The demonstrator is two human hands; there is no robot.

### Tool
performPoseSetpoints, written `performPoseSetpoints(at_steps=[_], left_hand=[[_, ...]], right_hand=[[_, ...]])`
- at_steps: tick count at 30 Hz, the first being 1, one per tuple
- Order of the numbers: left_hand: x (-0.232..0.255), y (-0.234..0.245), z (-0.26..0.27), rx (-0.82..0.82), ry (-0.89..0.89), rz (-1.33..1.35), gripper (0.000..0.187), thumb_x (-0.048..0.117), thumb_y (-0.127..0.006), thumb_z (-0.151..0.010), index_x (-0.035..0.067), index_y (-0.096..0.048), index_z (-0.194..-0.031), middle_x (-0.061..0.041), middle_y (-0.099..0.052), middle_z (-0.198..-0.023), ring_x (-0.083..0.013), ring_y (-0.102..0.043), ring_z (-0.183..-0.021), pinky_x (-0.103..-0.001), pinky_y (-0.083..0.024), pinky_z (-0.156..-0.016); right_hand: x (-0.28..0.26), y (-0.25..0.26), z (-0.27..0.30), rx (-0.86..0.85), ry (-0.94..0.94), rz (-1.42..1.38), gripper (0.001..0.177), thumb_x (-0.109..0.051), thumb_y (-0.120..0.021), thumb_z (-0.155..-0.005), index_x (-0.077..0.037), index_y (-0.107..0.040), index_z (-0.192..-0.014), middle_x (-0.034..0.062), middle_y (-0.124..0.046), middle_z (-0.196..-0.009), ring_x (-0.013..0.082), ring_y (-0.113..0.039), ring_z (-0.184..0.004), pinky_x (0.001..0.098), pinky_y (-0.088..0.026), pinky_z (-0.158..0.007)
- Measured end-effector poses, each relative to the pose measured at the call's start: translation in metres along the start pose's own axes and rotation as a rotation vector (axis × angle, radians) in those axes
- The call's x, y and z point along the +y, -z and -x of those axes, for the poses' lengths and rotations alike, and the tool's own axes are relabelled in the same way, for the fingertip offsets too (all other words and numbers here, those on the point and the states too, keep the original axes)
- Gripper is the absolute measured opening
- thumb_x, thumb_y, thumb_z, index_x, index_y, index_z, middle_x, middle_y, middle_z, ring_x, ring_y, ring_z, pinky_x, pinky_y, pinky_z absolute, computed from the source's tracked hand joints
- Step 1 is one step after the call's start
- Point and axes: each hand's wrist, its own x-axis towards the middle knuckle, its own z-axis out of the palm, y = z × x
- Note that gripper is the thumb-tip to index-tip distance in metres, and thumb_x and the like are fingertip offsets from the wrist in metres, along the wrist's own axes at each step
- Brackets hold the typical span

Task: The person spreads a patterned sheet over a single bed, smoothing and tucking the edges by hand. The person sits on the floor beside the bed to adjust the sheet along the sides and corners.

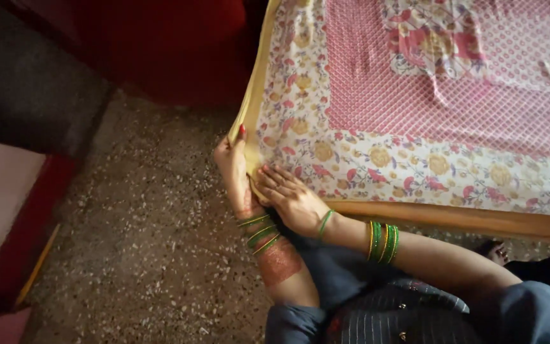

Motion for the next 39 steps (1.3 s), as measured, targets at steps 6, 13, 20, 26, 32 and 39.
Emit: performPoseSetpoints(at_steps=[6, 13, 20, 26, 32, 39], left_hand=[[-0.007, 0.016, -0.004, 0.099, -0.008, -0.034, 0.027, 0.021, -0.079, -0.091, -0.006, -0.078, -0.097, 0.004, -0.060, -0.074, -0.0043, -0.042, -0.060, -0.024, -0.031, -0.050], [0.016, -0.001, 0.015, 0.117, 0.036, -0.017, 0.029, 0.025, -0.076, -0.091, -0.004, -0.075, -0.097, -0.001, -0.072, -0.080, -0.0066, -0.058, -0.067, -0.024, -0.049, -0.060], [-0.006, 0.003, 0.005, 0.026, 0.030, -0.366, 0.032, 0.029, -0.076, -0.092, -0.003, -0.075, -0.098, -0.005, -0.074, -0.084, -0.0111, -0.059, -0.073, -0.031, -0.050, -0.066], [0.023, -0.027, 0.033, 0.176, -0.492, -0.570, 0.049, 0.033, -0.075, -0.096, -0.003, -0.061, -0.127, -0.018, -0.070, -0.116, -0.0268, -0.066, -0.101, -0.042, -0.056, -0.089], [0.083, -0.113, 0.117, -0.075, -0.701, -1.129, 0.050, 0.040, -0.061, -0.103, 0.015, -0.058, -0.146, -0.012, -0.050, -0.158, -0.0352, -0.043, -0.146, -0.054, -0.037, -0.119], [0.059, -0.126, 0.113, -0.122, -0.687, -1.217, 0.062, 0.048, -0.056, -0.101, 0.013, -0.049, -0.151, -0.018, -0.038, -0.161, -0.0399, -0.036, -0.149, -0.053, -0.028, -0.120]], right_hand=[[-0.001, -0.009, -0.003, -0.043, 0.010, -0.041, 0.045, -0.013, -0.055, -0.099, -0.001, -0.057, -0.143, 0.0192, -0.050, -0.155, 0.0309, -0.040, -0.150, 0.0448, -0.025, -0.127], [0.011, -0.025, -0.002, -0.114, 0.001, 0.010, 0.043, -0.016, -0.056, -0.099, 0.001, -0.059, -0.138, 0.0208, -0.051, -0.152, 0.0327, -0.041, -0.148, 0.0442, -0.026, -0.125], [-0.003, 0.016, 0.001, -0.095, 0.082, 0.009, 0.051, -0.017, -0.057, -0.093, 0.006, -0.055, -0.139, 0.0232, -0.051, -0.151, 0.0355, -0.041, -0.146, 0.0462, -0.024, -0.125], [0.081, 0.132, 0.029, -0.627, 0.069, 1.029, 0.055, -0.015, -0.042, -0.095, 0.007, -0.041, -0.145, 0.0267, -0.031, -0.161, 0.0409, -0.027, -0.151, 0.0480, -0.022, -0.124], [0.242, 0.289, 0.158, 0.292, -0.793, 0.498, 0.082, -0.047, -0.042, -0.110, 0.010, -0.019, -0.165, 0.0318, -0.015, -0.171, 0.0505, -0.010, -0.157, 0.0593, -0.004, -0.127], [0.261, 0.282, 0.132, 0.113, -0.891, 0.480, 0.084, -0.053, -0.035, -0.103, 0.009, -0.026, -0.159, 0.0325, -0.019, -0.167, 0.0498, -0.016, -0.154, 0.0612, -0.009, -0.124]])
